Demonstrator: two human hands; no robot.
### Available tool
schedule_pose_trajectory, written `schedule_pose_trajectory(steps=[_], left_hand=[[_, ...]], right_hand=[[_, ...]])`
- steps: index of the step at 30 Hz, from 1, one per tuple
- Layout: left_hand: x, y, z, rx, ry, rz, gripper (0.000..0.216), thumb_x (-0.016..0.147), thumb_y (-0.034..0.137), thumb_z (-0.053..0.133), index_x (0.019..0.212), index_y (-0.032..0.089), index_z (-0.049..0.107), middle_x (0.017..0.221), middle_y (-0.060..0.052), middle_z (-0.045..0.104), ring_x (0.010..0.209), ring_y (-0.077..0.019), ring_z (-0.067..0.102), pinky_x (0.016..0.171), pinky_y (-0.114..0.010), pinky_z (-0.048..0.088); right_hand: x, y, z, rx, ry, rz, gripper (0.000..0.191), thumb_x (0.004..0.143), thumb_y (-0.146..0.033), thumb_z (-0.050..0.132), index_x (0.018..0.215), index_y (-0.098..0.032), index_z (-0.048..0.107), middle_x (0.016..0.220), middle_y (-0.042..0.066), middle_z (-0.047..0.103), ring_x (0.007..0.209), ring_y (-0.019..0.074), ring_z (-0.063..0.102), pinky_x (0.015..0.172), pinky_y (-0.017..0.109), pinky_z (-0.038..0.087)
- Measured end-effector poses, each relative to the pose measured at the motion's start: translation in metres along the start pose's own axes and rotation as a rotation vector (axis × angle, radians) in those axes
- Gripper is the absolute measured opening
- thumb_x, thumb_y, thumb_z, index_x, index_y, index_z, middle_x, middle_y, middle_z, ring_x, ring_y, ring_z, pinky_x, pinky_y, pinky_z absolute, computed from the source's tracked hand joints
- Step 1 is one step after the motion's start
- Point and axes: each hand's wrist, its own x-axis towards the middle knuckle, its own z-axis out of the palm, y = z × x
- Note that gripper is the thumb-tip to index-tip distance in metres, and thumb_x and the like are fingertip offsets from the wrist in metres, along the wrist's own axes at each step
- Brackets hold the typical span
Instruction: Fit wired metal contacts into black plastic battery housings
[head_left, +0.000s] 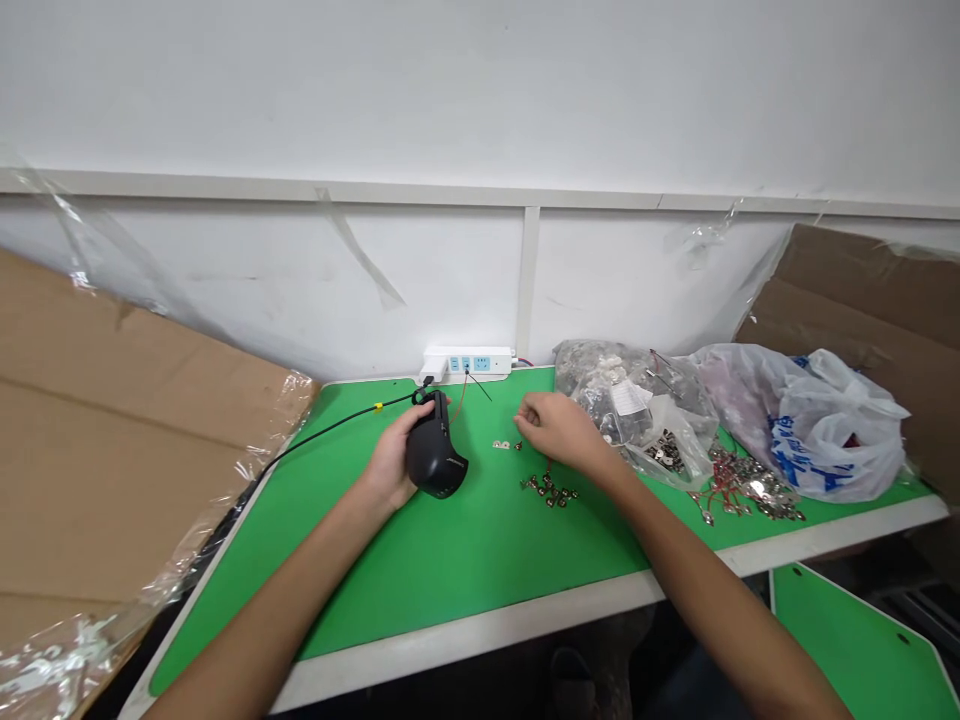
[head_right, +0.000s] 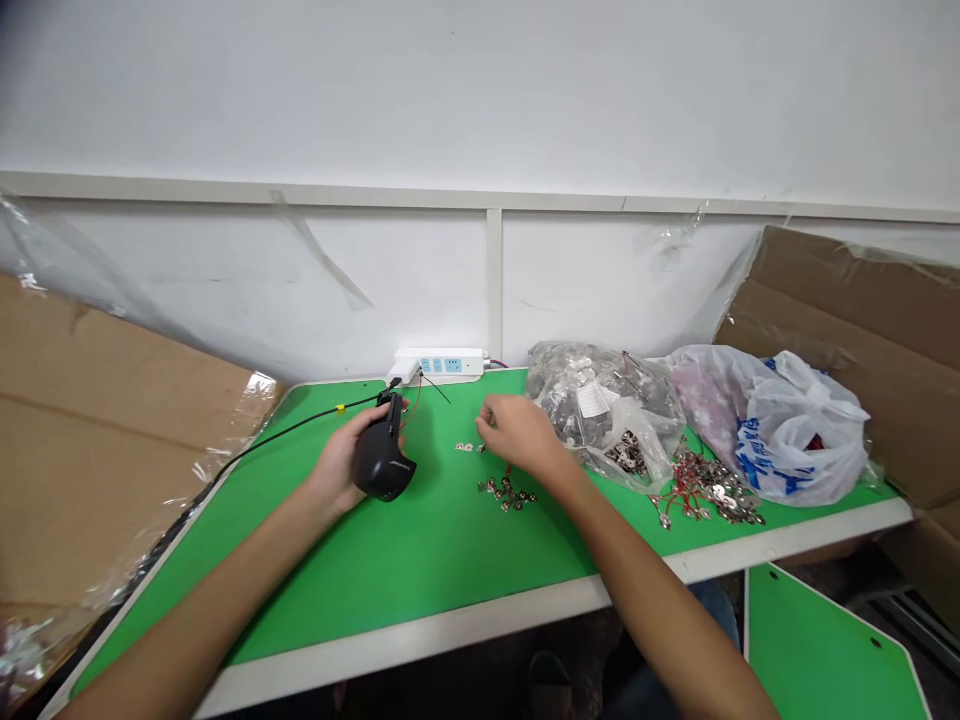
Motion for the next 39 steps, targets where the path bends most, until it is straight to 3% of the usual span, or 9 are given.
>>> schedule_pose_trajectory(steps=[3,9,15,19,25,29,33,36,39], left_hand=[[0.004,-0.002,-0.003,0.043,0.015,-0.009,0.024,0.083,0.028,0.071,0.102,0.014,0.072,0.063,0.000,0.066,0.047,-0.0137,0.059,0.044,-0.024,0.047],[0.014,-0.011,-0.008,0.158,0.114,0.039,0.023,0.078,0.035,0.073,0.094,0.018,0.068,0.064,0.000,0.065,0.053,-0.0161,0.059,0.048,-0.027,0.048],[0.021,-0.014,-0.013,0.226,0.085,0.086,0.030,0.073,0.041,0.075,0.094,0.020,0.068,0.069,-0.002,0.067,0.060,-0.0199,0.063,0.054,-0.030,0.050],[0.021,-0.015,-0.013,0.248,0.076,0.100,0.030,0.073,0.042,0.074,0.093,0.021,0.067,0.070,-0.002,0.067,0.061,-0.0201,0.063,0.055,-0.030,0.050],[0.018,-0.015,-0.009,0.243,0.085,0.093,0.031,0.071,0.042,0.075,0.091,0.020,0.064,0.073,-0.002,0.067,0.063,-0.0191,0.062,0.055,-0.029,0.051],[0.016,-0.016,-0.008,0.249,0.085,0.056,0.031,0.071,0.040,0.075,0.091,0.020,0.063,0.076,-0.002,0.067,0.064,-0.0179,0.062,0.055,-0.027,0.051],[0.014,-0.019,-0.008,0.315,0.021,0.047,0.037,0.068,0.040,0.082,0.094,0.021,0.064,0.083,-0.001,0.068,0.071,-0.0182,0.063,0.058,-0.026,0.051],[0.014,-0.021,-0.009,0.372,-0.016,0.069,0.039,0.068,0.044,0.082,0.094,0.021,0.064,0.082,0.001,0.067,0.073,-0.0181,0.063,0.060,-0.025,0.050],[0.014,-0.022,-0.010,0.384,-0.032,0.063,0.041,0.068,0.045,0.083,0.095,0.021,0.064,0.083,0.001,0.067,0.074,-0.0185,0.063,0.062,-0.025,0.050]], right_hand=[[-0.003,-0.001,0.005,-0.214,-0.068,-0.027,0.013,0.095,-0.026,0.059,0.090,-0.021,0.069,0.092,0.007,0.076,0.080,0.0221,0.065,0.065,0.031,0.036],[0.000,0.004,0.018,0.013,-0.084,-0.120,0.025,0.097,-0.038,0.067,0.115,-0.021,0.073,0.117,0.012,0.077,0.111,0.0306,0.067,0.087,0.038,0.048],[0.003,0.006,0.024,0.046,-0.144,-0.215,0.012,0.096,-0.027,0.070,0.102,-0.019,0.076,0.106,0.011,0.075,0.106,0.0283,0.065,0.094,0.040,0.047],[0.000,0.008,0.000,0.141,-0.152,-0.215,0.030,0.088,-0.046,0.081,0.105,-0.022,0.074,0.116,0.010,0.071,0.118,0.0306,0.061,0.102,0.044,0.048],[-0.010,0.019,-0.027,0.086,-0.473,-0.168,0.034,0.068,-0.045,0.097,0.095,-0.032,0.082,0.133,0.008,0.066,0.142,0.0388,0.048,0.106,0.048,0.049],[-0.012,0.014,-0.020,0.039,-0.505,-0.202,0.020,0.071,-0.035,0.095,0.087,-0.031,0.083,0.143,0.009,0.060,0.147,0.0408,0.044,0.105,0.049,0.049],[-0.009,0.003,-0.014,0.063,-0.440,-0.254,0.009,0.082,-0.027,0.083,0.080,-0.025,0.075,0.128,0.010,0.068,0.136,0.0361,0.056,0.101,0.045,0.050],[-0.007,-0.001,-0.015,0.158,-0.341,-0.245,0.011,0.086,-0.022,0.073,0.077,-0.024,0.066,0.101,0.006,0.073,0.104,0.0277,0.068,0.082,0.036,0.052],[-0.006,-0.002,-0.019,0.223,-0.196,-0.143,0.010,0.089,-0.023,0.065,0.080,-0.025,0.059,0.080,0.001,0.070,0.070,0.0200,0.062,0.063,0.033,0.043]])
